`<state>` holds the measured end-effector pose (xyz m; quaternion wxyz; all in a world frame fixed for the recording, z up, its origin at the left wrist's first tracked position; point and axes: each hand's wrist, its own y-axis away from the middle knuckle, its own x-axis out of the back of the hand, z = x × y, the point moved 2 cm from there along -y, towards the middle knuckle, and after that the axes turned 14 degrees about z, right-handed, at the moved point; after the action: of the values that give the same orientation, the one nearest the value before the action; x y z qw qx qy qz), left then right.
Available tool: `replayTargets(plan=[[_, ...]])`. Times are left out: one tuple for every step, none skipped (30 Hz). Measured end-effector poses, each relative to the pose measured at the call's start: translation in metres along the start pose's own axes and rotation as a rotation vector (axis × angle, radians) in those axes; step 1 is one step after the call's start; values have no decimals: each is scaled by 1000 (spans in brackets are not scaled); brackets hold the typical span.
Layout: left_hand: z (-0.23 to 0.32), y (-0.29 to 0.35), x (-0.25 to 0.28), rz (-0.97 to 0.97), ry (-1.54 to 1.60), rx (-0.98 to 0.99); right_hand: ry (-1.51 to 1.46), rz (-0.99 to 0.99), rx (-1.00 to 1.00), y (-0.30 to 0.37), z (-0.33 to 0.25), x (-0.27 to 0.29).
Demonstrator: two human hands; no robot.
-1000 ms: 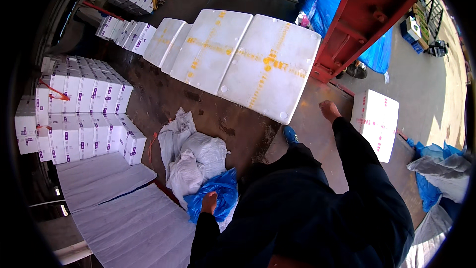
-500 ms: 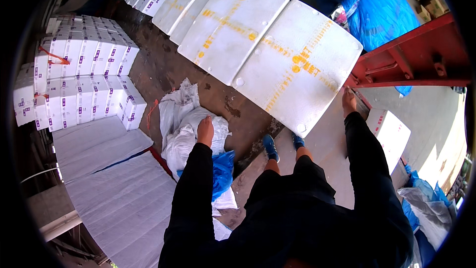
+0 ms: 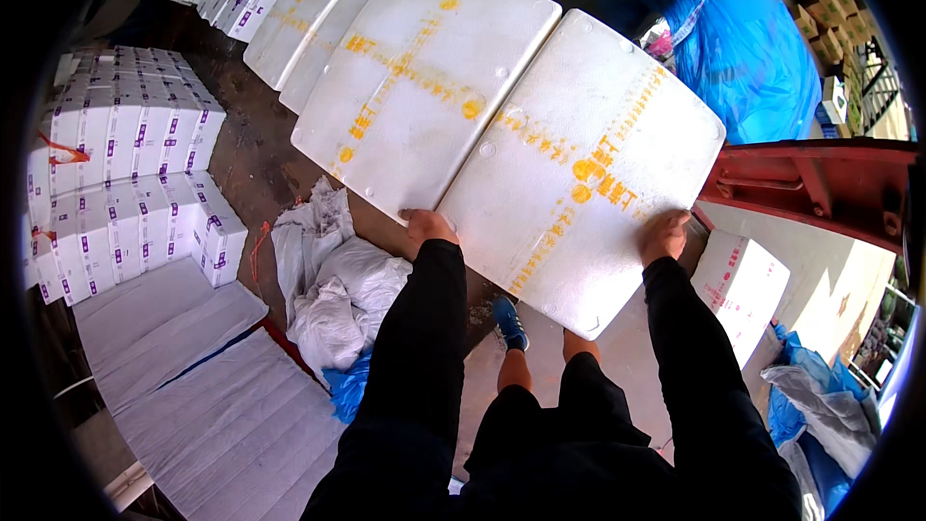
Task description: The person moves a white styrofoam box from a stack and places it on the ground. They then walk to a large stack of boxes secured with orange straps and begin to untie the straps using their hands.
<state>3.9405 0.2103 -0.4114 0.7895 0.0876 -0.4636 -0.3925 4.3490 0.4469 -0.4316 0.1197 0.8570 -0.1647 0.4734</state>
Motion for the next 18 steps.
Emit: replayTargets(plan=[[-3,-17,0,-49,-227,-113,-127,0,-136,3,-11,3],[-7,-33,0,-96,-452,-221,-115,-9,-126,6,-25,4],[-15,-72,10,3,-504,-417,-93,-17,-167,21,-55,6],[-8,-45,1,-24,-535,-416,-33,49,-251,18,-56,14],[14,13,-2,124,-489,-281,-54,63,-303,11,-48,22],[35,53,6,301,-414,-143,-39,77,-318,9,-44,25],[42,60,12,312,-412,-135,-46,78,-332,11,-47,24],[47,65,17,321,-400,-126,-53,81,-343,12,-49,24],[51,67,19,329,-389,-120,5,85,-337,18,-62,28],[54,68,22,335,-379,-116,8,78,-332,19,-64,26],[57,70,23,339,-370,-113,25,80,-325,19,-65,25],[60,73,25,340,-364,-113,42,85,-322,21,-71,27],[64,77,28,340,-368,-112,64,64,-323,23,-78,31],[68,81,32,334,-414,-101,68,64,-325,26,-86,35],[71,84,33,327,-456,-90,99,70,-309,27,-93,37],[72,85,32,327,-456,-90,129,76,-294,28,-96,38],[73,85,31,327,-454,-77,129,75,-293,26,-93,35],[72,85,31,324,-455,-67,108,77,-305,24,-83,32]])
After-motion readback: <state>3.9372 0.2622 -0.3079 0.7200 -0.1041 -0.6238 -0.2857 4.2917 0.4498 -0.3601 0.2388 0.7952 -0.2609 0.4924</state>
